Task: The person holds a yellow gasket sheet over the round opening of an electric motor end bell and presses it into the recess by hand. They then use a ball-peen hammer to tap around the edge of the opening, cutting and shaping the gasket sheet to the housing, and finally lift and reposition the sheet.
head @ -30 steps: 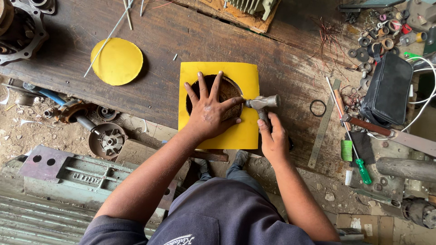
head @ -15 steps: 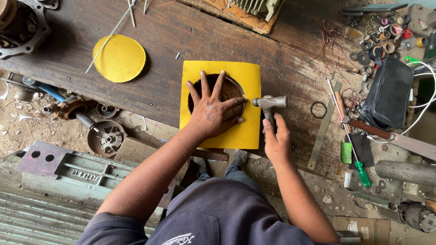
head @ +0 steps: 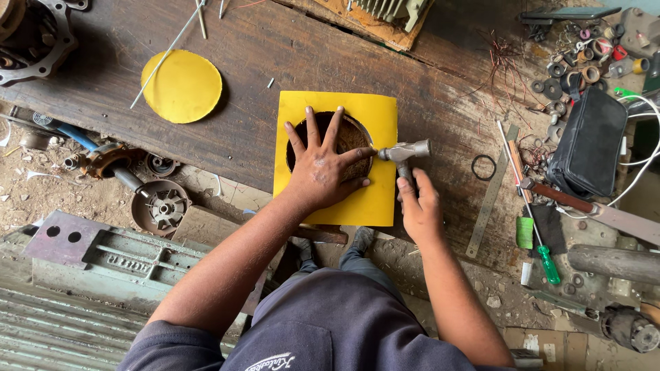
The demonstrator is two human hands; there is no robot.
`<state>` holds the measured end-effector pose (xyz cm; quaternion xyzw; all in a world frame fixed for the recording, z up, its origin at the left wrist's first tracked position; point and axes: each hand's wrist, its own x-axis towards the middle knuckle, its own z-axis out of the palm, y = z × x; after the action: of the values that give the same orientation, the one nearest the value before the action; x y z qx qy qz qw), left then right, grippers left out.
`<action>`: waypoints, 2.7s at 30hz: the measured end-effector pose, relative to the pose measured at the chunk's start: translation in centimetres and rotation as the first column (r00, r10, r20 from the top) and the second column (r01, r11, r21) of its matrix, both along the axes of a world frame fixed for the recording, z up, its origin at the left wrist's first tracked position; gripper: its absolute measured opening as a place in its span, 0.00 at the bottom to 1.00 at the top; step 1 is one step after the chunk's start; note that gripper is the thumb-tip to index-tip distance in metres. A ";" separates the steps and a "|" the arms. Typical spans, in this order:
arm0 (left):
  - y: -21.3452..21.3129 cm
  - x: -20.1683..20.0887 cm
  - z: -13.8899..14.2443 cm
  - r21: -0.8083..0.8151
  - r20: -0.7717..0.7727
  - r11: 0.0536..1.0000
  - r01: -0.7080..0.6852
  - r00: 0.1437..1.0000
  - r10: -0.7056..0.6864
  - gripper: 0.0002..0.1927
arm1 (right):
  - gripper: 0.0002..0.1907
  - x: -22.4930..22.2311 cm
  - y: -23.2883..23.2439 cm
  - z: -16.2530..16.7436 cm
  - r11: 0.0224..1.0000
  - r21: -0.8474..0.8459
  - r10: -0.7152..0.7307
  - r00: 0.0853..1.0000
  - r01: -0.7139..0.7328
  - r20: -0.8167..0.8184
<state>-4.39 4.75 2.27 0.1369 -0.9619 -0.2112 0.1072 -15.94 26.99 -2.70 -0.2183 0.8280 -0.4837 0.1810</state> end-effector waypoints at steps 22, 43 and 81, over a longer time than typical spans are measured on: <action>0.1 -0.1 0.1 0.025 -0.011 1.000 -0.002 1.000 0.003 0.30 | 0.22 -1.0 -0.8 -0.3 0.998 -0.041 -0.047 0.997 0.049 0.055; 0.1 -0.2 0.1 -0.004 0.034 1.000 -0.023 0.999 0.023 0.37 | 0.20 -0.1 -0.2 -0.5 0.999 0.008 0.048 0.865 -0.050 -0.499; 0.1 -0.3 0.1 0.003 0.023 1.000 -0.027 0.999 0.027 0.35 | 0.20 -8.1 -2.4 4.3 0.962 0.140 0.234 0.972 -0.234 0.014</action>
<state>-4.65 4.80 2.41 0.1522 -0.9608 -0.2096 0.0987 -24.08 24.61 1.62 -0.3019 0.8286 -0.3991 0.2508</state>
